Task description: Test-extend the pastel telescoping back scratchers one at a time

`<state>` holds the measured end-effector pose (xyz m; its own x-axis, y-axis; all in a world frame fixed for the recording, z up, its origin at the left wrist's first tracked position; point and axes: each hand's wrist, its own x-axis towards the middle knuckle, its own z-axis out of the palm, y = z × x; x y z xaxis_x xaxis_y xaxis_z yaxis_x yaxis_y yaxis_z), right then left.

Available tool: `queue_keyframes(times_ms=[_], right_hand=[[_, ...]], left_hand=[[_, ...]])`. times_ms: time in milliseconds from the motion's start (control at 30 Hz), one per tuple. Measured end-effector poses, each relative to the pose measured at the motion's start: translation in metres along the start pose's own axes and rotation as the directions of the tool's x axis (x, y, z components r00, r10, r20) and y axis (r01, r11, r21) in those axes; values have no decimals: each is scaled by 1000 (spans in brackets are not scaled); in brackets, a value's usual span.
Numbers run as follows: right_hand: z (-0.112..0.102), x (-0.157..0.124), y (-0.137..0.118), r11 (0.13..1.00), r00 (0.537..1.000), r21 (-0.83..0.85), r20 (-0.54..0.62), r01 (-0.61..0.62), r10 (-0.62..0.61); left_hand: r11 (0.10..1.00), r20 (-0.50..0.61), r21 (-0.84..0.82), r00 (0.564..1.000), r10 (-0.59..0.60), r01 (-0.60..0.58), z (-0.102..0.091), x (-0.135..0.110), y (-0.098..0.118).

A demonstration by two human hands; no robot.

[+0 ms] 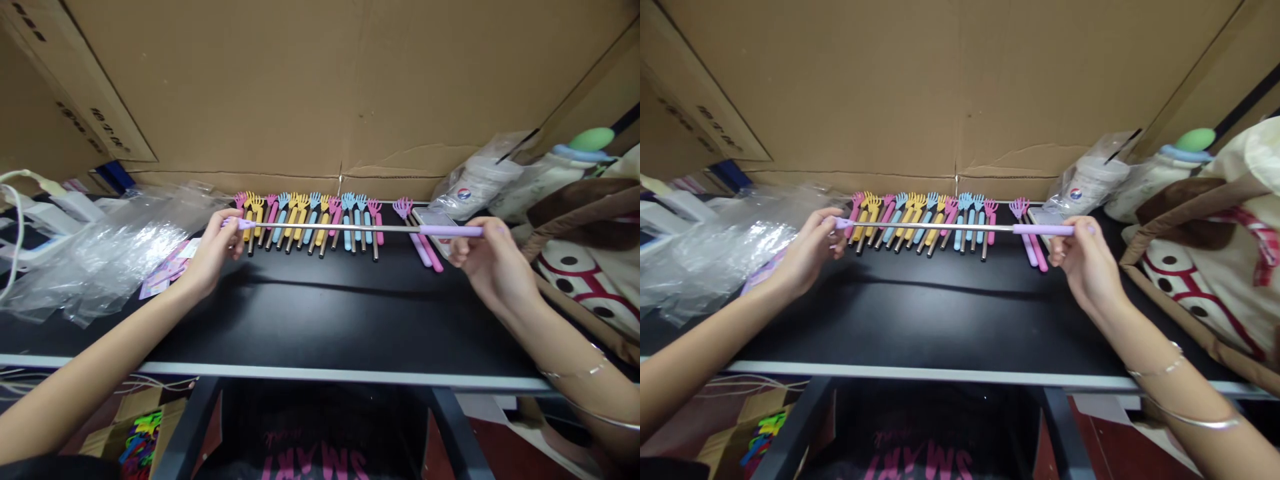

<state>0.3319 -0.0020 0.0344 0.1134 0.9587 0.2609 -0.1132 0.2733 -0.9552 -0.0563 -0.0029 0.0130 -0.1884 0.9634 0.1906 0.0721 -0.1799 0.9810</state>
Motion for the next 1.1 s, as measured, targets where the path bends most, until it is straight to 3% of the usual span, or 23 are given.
queue_keyframes(times_ms=[67, 133, 200, 367, 667, 933, 1100], right_hand=[[9, -5, 4, 997, 995, -78, 97, -29, 36], [19, -10, 9, 983, 975, -181, 211, -36, 74], [26, -14, 14, 963, 947, -267, 303, -23, 106], [29, -14, 18, 940, 910, -342, 384, -20, 159], [16, -8, 23, 910, 873, -387, 380, -150, 306], [15, -7, 21, 882, 845, -465, 442, -71, 301], [16, -8, 21, 881, 846, -466, 433, -84, 310]], left_hand=[[997, 171, 80, 985, -20, 7, 10, -8, 1], [989, 352, 146, 935, -51, -1, 20, -16, 2], [981, 442, 191, 896, -49, -40, 26, -22, 2], [958, 465, 243, 885, 24, -154, 24, -21, 3], [945, 542, 293, 839, -36, -149, 25, -21, 8], [920, 605, 353, 792, -87, -169, 20, -22, 7], [902, 600, 385, 796, -86, -193, 22, -23, 10]])
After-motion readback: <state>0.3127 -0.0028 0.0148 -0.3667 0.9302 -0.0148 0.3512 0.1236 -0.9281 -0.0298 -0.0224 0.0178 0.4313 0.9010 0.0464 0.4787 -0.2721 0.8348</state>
